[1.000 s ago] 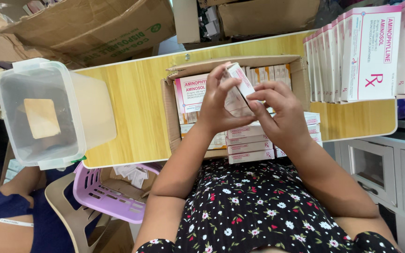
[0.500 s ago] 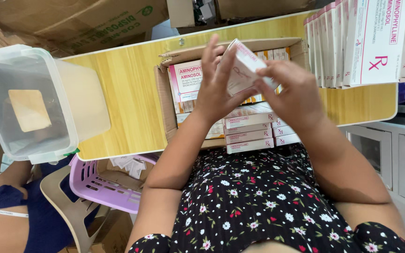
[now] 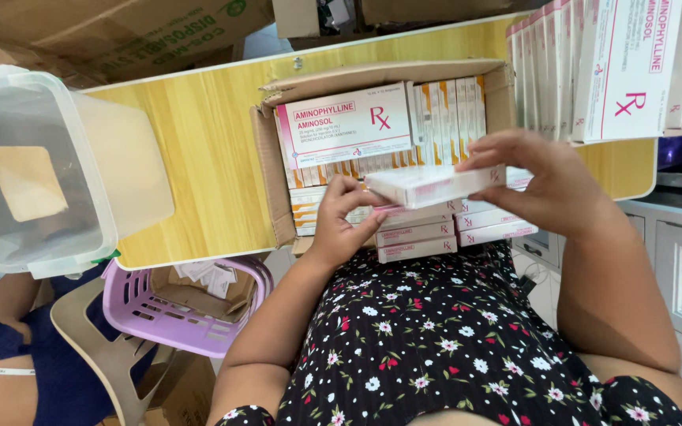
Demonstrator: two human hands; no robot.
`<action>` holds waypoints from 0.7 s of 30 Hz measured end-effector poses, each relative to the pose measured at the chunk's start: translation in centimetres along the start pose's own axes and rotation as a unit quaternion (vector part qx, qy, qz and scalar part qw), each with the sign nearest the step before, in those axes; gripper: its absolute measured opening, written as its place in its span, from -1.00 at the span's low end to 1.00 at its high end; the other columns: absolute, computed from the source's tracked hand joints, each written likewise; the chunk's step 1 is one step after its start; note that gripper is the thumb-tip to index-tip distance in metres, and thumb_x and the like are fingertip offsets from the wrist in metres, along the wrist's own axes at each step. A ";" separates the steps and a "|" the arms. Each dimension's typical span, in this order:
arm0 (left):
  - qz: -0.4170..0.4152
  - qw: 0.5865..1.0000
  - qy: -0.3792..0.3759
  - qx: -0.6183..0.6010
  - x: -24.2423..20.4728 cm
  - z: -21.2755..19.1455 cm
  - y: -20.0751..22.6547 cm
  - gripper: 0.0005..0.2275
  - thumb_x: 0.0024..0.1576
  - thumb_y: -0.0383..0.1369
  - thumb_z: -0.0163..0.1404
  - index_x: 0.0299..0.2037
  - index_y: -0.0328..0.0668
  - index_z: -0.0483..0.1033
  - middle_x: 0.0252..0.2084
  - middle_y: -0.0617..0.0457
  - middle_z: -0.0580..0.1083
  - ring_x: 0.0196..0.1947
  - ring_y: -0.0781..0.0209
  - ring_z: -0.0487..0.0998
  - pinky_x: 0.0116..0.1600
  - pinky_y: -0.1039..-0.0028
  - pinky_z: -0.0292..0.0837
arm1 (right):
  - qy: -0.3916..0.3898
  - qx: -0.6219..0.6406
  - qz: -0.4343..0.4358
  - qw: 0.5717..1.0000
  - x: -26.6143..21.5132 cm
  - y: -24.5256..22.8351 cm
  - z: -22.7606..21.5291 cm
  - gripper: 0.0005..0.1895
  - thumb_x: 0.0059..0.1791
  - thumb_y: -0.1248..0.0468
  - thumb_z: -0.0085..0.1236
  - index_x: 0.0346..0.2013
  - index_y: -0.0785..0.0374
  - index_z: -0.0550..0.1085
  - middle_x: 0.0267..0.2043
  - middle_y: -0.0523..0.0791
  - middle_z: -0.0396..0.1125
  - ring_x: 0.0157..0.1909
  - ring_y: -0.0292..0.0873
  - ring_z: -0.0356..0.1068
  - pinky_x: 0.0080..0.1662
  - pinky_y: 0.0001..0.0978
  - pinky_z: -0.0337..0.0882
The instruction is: The person repeatedly picks up small white medicine boxes labeled Aminophylline Aminosol from a cardboard box and stacks them on a yellow table. The person arranges the boxes into neat piles and occasionally moves a pink basket and a clear plastic container on the table.
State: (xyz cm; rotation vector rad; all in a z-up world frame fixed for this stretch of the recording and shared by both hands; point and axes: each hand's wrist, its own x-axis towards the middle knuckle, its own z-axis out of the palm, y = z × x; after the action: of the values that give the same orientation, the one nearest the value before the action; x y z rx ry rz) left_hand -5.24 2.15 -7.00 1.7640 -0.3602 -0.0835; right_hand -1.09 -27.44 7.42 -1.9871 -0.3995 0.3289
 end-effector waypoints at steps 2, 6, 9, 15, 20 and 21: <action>-0.038 0.998 0.029 -0.036 -0.8 0.5 0.2 -0.79 0.07 -0.31 0.24 -0.18 -0.23 0.58 -0.15 -0.08 0.43 -0.14 0.08 0.51 0.02 0.34 0.48 | -0.029 -0.085 0.002 0.996 -0.3 -0.6 0.3 -0.49 -0.12 0.42 0.32 0.12 0.22 0.44 -0.06 -0.10 0.52 -0.01 -0.17 0.54 0.01 -0.34 0.52; 0.038 0.999 0.017 0.029 -1.6 1.0 0.9 -0.81 0.09 -0.36 0.23 -0.18 -0.18 0.51 -0.01 -0.05 0.55 0.07 0.02 0.57 0.23 0.29 0.45 | -0.063 -0.167 0.003 0.984 -0.3 -1.3 0.2 -0.47 -0.13 0.39 0.29 0.14 0.17 0.45 -0.09 -0.09 0.47 -0.12 -0.09 0.44 -0.09 -0.30 0.46; 0.000 0.998 -0.026 -0.055 -2.5 0.7 1.2 -0.71 0.03 -0.35 0.26 -0.12 -0.25 0.47 0.01 -0.10 0.52 0.14 -0.04 0.55 0.28 0.25 0.45 | -0.034 -0.153 0.022 0.987 -0.5 -1.2 0.0 -0.53 -0.05 0.43 0.18 0.16 0.19 0.44 0.07 0.00 0.35 -0.03 -0.09 0.44 -0.08 -0.36 0.52; -0.019 0.996 -0.020 -0.082 -3.8 1.2 0.2 -0.66 -0.06 -0.40 0.30 -0.12 -0.23 0.47 0.04 -0.14 0.52 0.18 -0.08 0.53 0.27 0.24 0.43 | -0.045 -0.241 -0.001 0.970 0.0 -0.3 -1.3 -0.50 -0.07 0.40 0.17 0.19 0.20 0.44 0.10 0.00 0.41 0.07 0.04 0.41 0.04 -0.16 0.42; -0.007 0.996 0.007 -0.089 -4.2 1.6 -0.3 -0.70 0.01 -0.46 0.22 -0.04 -0.20 0.53 0.10 -0.11 0.52 0.22 -0.05 0.54 0.33 0.22 0.46 | -0.129 -0.202 0.038 0.970 1.6 -0.5 0.9 -0.55 -0.08 0.40 0.17 0.12 0.15 0.48 0.06 -0.03 0.45 0.05 0.03 0.45 0.00 -0.20 0.46; -0.009 0.996 0.011 -0.091 -4.2 1.5 -0.2 -0.69 0.02 -0.46 0.22 -0.02 -0.20 0.53 0.11 -0.12 0.50 0.22 -0.05 0.54 0.34 0.22 0.45 | -0.137 -0.211 0.026 0.967 1.8 -0.7 1.3 -0.56 -0.08 0.41 0.16 0.12 0.16 0.49 0.05 -0.03 0.46 0.07 0.06 0.43 0.03 -0.18 0.44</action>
State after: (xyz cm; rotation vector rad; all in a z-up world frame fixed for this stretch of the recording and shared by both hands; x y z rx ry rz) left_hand -9.60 1.99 -8.15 1.5874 -0.3119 -0.1064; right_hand -0.06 -25.28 7.39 -2.3779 -0.6368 0.5962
